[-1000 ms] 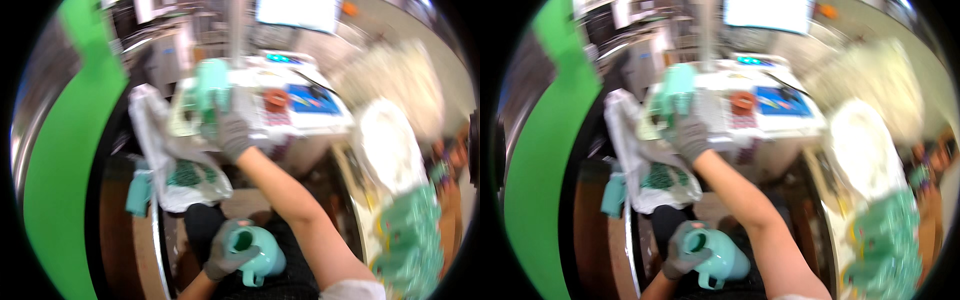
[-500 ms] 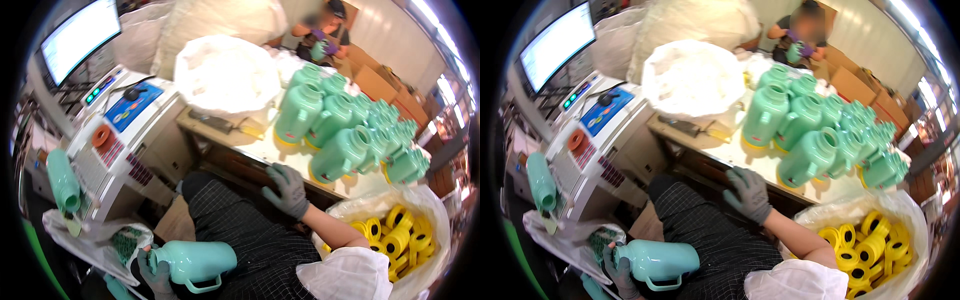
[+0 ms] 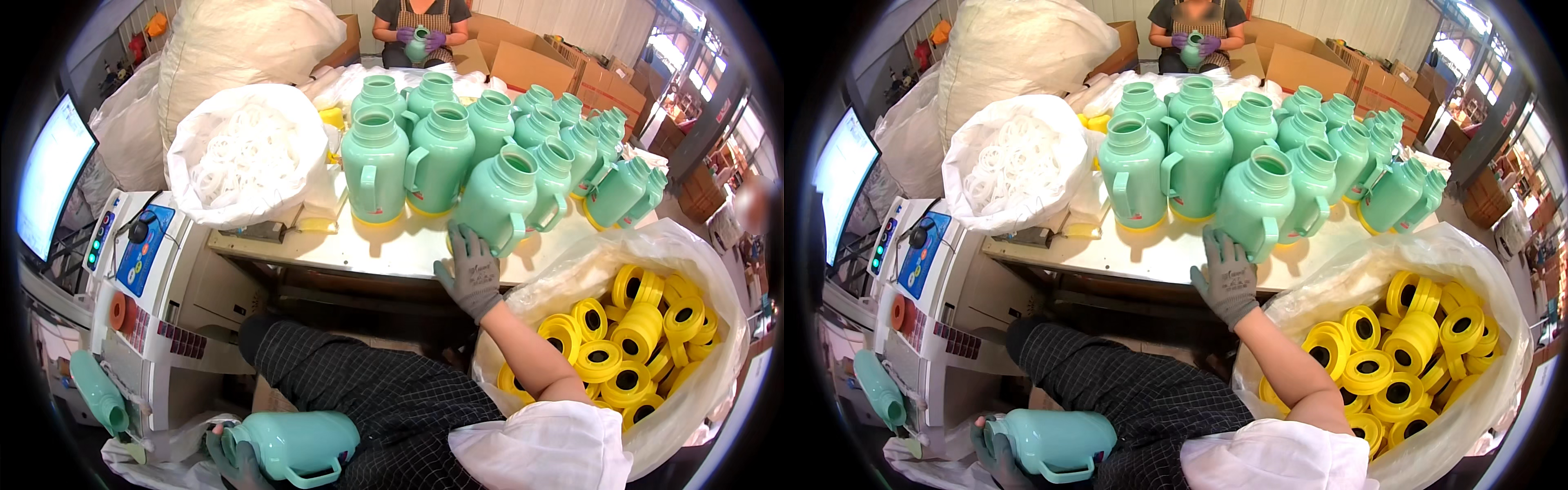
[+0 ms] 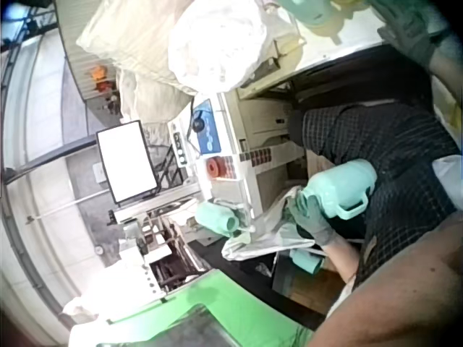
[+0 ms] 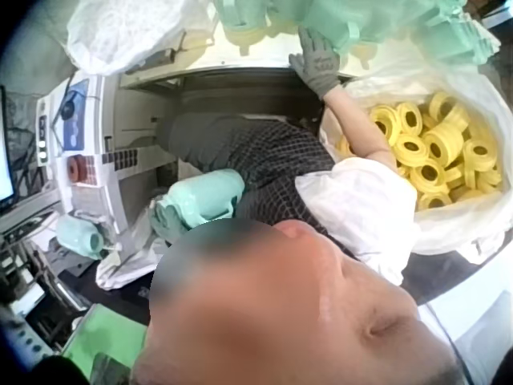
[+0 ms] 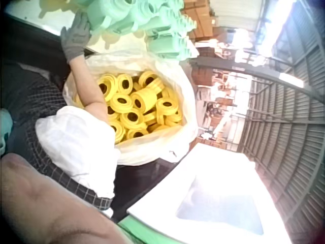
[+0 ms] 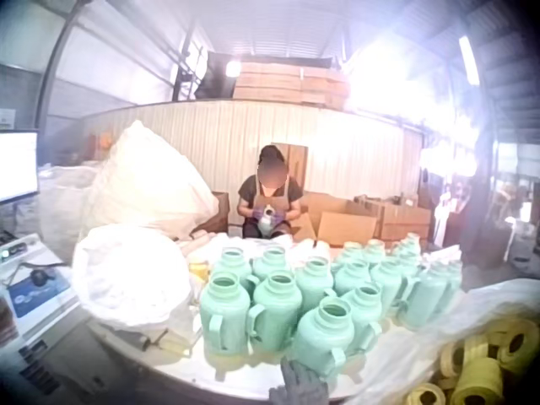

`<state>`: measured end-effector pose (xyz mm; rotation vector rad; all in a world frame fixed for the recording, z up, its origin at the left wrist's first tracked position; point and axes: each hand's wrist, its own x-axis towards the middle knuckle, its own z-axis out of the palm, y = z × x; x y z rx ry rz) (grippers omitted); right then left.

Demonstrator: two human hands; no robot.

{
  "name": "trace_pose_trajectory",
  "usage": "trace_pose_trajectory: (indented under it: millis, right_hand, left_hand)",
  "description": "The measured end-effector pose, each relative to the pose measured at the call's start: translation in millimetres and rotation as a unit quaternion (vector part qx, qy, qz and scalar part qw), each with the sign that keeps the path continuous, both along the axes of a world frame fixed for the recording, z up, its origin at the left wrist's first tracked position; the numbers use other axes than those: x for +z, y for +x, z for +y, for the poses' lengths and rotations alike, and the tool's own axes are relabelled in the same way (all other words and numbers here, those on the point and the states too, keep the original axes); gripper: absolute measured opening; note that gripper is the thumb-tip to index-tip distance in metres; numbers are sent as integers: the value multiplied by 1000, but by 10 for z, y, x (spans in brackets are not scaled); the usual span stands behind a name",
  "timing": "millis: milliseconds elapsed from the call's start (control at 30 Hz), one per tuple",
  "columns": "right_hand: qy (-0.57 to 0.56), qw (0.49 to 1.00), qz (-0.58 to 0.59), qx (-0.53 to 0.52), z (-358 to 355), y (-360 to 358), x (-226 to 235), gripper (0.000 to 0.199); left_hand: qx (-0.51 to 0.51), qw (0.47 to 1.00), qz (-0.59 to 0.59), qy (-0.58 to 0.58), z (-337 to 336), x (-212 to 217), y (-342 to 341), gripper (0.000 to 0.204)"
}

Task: The person repeatedly picks up light green plastic containers, applies a label from a dispenser, and secures a yellow lid onto each container. The labeled containers are placed on a nearby table.

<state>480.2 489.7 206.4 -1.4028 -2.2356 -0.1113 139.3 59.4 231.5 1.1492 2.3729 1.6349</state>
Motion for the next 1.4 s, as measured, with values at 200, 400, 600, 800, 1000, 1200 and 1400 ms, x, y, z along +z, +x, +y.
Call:
trace_pose_trajectory:
  millis: [200,400,600,800,1000,1200,1400]
  right_hand:
    - [-40,986,-63,-152,476,485,-135,91]
    - [-7,979,-56,-193,808,1255,-203,89]
    - [45,978,-78,-186,1003,2027,-328,77]
    - [41,986,-107,-118,208,1801,56,26]
    - [-312,841,-309,-316,-111,2579,386,48]
    - [-315,832,-235,-392,-424,2658,-96,38]
    - [-230,898,-186,-326,-244,2576,99,22]
  left_hand:
    - [53,978,-198,36,207,379,301,49]
    - [43,982,-184,22,154,363,272,51]
    - [56,981,-186,1,166,328,276,59]
    - [-80,968,-227,-71,-38,372,-63,77]
    - [-105,959,-257,-59,5,310,-195,72]
    - [-78,976,-200,-43,30,200,-183,72]
    - [-88,973,-209,-47,-133,98,-215,68]
